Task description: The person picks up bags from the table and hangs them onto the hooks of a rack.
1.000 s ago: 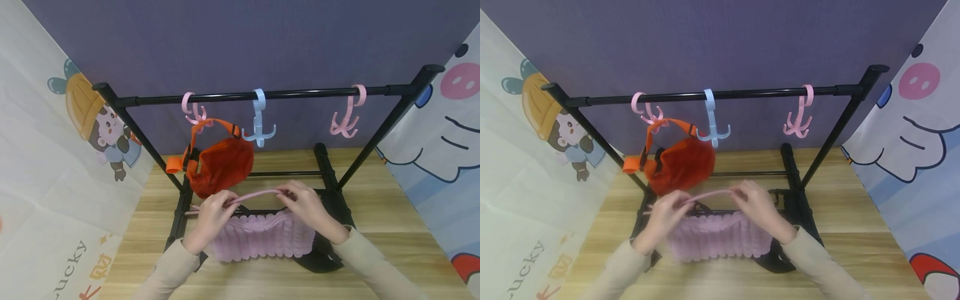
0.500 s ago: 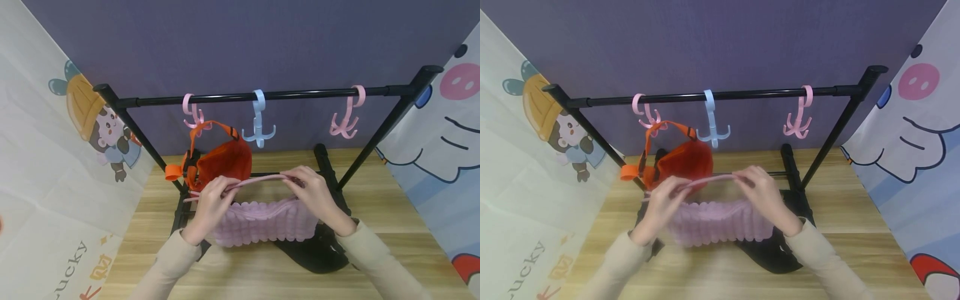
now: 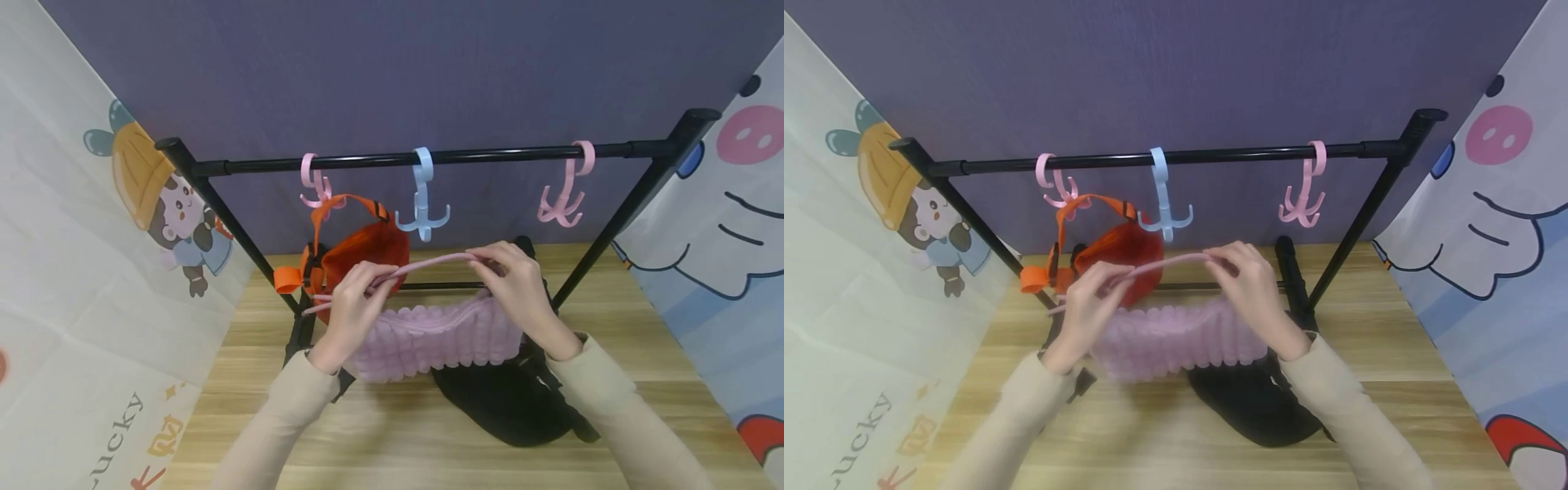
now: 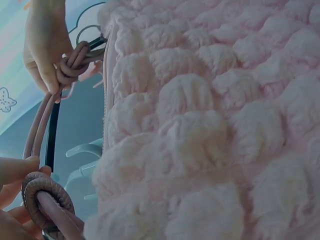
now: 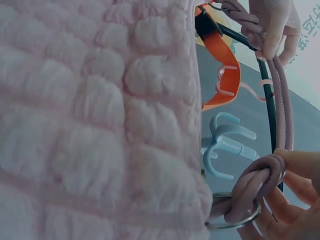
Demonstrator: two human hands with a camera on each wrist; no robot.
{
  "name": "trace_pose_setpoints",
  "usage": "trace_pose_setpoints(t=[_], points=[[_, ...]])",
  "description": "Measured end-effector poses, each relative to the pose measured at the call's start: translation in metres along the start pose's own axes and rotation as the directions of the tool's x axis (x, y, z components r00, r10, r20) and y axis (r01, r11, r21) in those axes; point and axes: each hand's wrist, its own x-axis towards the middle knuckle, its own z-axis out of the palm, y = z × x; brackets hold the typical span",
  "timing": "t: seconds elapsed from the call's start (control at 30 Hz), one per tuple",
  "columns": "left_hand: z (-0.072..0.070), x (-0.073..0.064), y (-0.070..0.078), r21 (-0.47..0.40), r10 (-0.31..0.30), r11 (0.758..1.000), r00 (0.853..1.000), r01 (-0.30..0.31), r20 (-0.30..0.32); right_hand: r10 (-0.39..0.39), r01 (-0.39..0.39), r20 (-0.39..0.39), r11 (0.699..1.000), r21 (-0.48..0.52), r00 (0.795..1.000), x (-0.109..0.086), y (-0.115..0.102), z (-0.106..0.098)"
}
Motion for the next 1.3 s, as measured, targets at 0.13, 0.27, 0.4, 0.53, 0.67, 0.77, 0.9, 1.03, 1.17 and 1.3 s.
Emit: trace_pose_setpoints(t=[0.13, 0.27, 0.4, 0.53, 0.67, 0.77, 0.9, 1.03, 1.17, 1.3], points=[[0.002, 0.006, -0.001, -0.016, -0.021, 1.0, 1.0, 0.021, -0.018, 0.017, -0.017, -0.014, 1.0, -0.011, 1.0, 0.008, 0.001, 0.001], [0.004, 0.014, -0.001, 0.001, -0.041, 0.999, 0.999, 0.041, -0.029, 0.022, -0.022, -0.026, 1.0, -0.02, 0.999, 0.016, 0.002, 0.0], [0.007, 0.021, -0.002, 0.002, -0.058, 0.998, 0.998, 0.058, -0.039, 0.038, -0.039, -0.039, 0.999, -0.026, 0.999, 0.025, 0.003, 0.0], [0.009, 0.026, -0.003, -0.028, -0.08, 0.996, 0.996, 0.079, -0.048, 0.071, -0.072, -0.049, 0.997, -0.027, 0.996, 0.033, 0.002, 0.0], [0.013, 0.031, -0.003, -0.051, -0.104, 0.994, 0.992, 0.101, -0.065, 0.11, -0.112, -0.056, 0.993, -0.033, 0.992, 0.041, 0.002, 0.0], [0.016, 0.035, -0.004, -0.075, -0.128, 0.99, 0.989, 0.122, -0.075, 0.133, -0.136, -0.06, 0.99, -0.039, 0.989, 0.046, 0.003, 0.001], [0.021, 0.038, -0.005, -0.123, -0.16, 0.981, 0.984, 0.151, -0.073, 0.155, -0.158, -0.06, 0.986, -0.054, 0.986, 0.053, 0.006, 0.002], [0.026, 0.04, -0.006, -0.136, -0.185, 0.975, 0.98, 0.175, -0.067, 0.191, -0.195, -0.052, 0.978, -0.07, 0.98, 0.059, 0.011, 0.004], [0.03, 0.041, -0.007, -0.123, -0.2, 0.974, 0.978, 0.191, -0.063, 0.223, -0.224, -0.032, 0.973, -0.06, 0.974, 0.063, 0.016, 0.007], [0.033, 0.041, -0.008, -0.102, -0.208, 0.974, 0.976, 0.201, -0.061, 0.24, -0.241, -0.016, 0.969, -0.054, 0.971, 0.068, 0.02, 0.01]])
